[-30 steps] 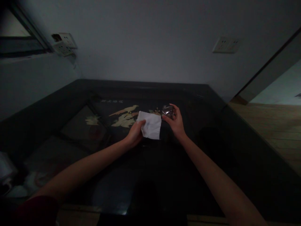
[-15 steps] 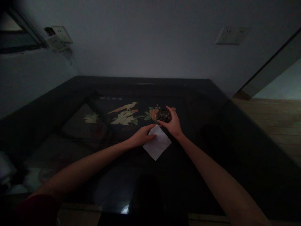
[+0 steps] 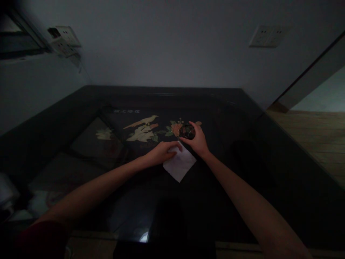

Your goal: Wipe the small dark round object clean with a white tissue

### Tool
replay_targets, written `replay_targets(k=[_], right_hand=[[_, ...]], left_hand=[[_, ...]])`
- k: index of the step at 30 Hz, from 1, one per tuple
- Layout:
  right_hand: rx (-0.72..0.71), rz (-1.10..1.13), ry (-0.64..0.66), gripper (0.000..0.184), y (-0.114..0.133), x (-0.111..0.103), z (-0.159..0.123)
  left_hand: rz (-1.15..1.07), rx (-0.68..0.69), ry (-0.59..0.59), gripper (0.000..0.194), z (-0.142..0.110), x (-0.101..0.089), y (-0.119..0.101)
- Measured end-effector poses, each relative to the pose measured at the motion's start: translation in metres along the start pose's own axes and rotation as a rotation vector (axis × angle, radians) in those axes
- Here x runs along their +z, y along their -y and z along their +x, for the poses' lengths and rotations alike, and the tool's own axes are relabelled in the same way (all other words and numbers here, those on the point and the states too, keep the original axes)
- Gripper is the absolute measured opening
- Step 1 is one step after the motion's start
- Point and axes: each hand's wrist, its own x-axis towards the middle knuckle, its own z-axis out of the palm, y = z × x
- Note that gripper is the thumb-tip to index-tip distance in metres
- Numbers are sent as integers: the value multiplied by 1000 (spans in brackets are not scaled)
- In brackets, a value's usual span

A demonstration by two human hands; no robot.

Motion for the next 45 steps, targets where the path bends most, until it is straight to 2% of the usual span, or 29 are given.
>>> replay_targets(k=[20, 31, 45], right_hand=[[18, -71, -42, 74, 0, -1, -1], [66, -73, -69, 73, -3, 0, -1], [65, -95, -62, 75, -10, 2, -1]], left_hand=[[-49, -88, 13, 29, 5, 3, 4], [-117, -98, -53, 37, 5, 7, 10], [-81, -93, -16, 43, 4, 10, 8]])
